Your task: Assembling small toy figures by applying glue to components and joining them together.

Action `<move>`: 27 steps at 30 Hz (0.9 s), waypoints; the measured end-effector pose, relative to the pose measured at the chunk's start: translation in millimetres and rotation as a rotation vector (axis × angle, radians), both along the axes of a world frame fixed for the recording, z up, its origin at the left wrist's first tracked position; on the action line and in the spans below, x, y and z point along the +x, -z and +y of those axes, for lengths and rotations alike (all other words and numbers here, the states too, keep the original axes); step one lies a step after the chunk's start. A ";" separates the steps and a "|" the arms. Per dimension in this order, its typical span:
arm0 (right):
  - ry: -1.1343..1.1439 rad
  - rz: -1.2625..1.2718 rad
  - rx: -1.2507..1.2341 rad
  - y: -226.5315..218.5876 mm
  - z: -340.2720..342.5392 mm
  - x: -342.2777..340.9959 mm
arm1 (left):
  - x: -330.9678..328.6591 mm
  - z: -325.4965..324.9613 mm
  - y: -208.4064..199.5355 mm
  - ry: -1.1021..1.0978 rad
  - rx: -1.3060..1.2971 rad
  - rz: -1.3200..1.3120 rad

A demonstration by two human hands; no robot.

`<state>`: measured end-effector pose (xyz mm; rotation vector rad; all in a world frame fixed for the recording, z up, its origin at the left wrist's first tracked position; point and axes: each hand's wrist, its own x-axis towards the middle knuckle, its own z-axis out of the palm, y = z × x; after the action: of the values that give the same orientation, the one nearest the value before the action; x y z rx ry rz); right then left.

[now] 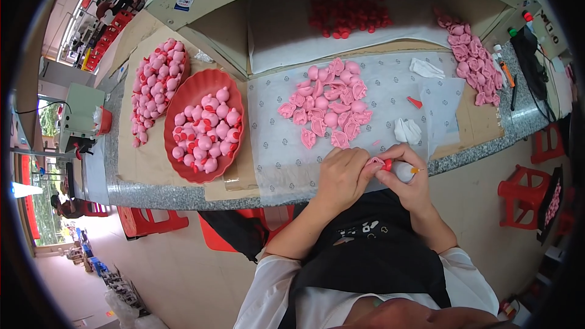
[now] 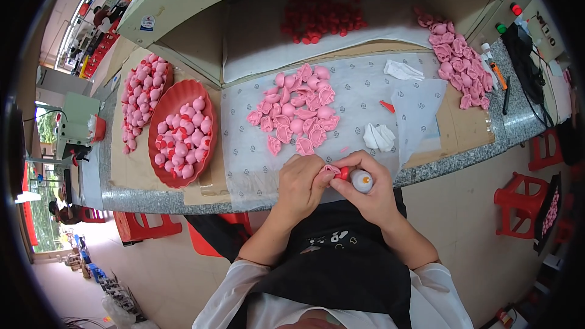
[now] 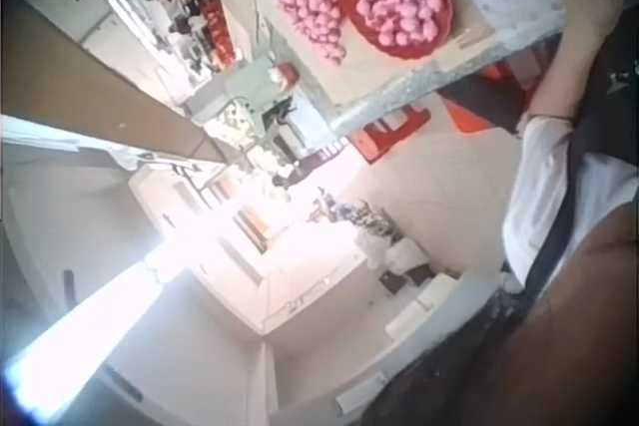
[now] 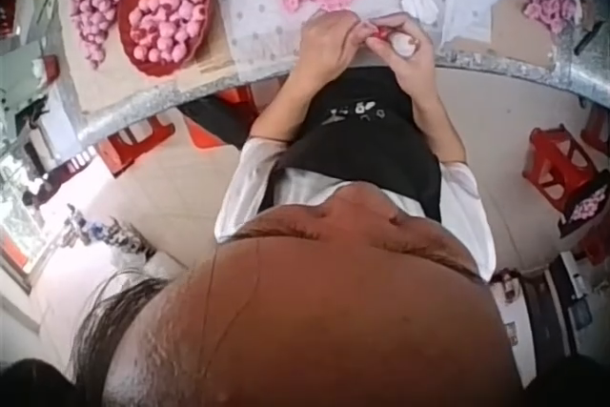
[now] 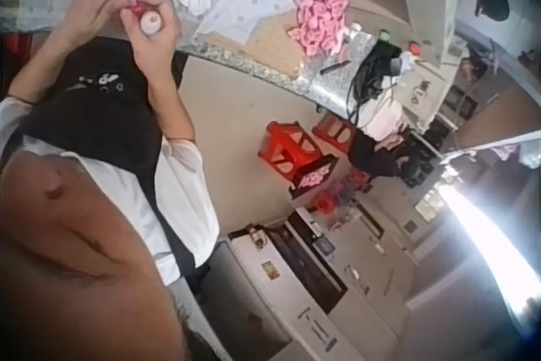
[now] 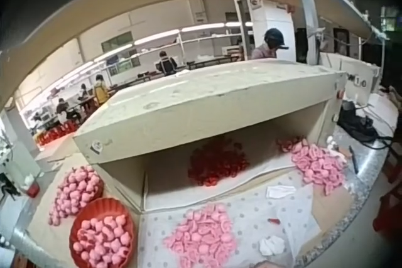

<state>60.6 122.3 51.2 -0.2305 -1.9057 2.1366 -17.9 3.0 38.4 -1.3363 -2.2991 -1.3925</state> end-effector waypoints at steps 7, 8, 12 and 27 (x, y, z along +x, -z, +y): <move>-0.057 0.146 -0.130 5.1 2.1 2.9 | -6.3 1.4 -5.8 0.230 0.048 -0.083; -0.049 0.147 -0.131 6.4 1.9 3.6 | -6.7 2.7 -5.4 0.241 0.065 -0.118; -0.020 0.062 -0.246 10.5 5.0 0.9 | -10.3 3.4 0.9 0.298 0.029 -0.339; -0.107 -0.087 -0.958 2.3 -5.8 0.2 | 7.9 2.3 25.3 0.393 0.568 -0.689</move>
<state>60.8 116.5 48.9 -0.4012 -0.7833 2.9806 -9.9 5.3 13.2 -1.2752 -1.7092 -2.7218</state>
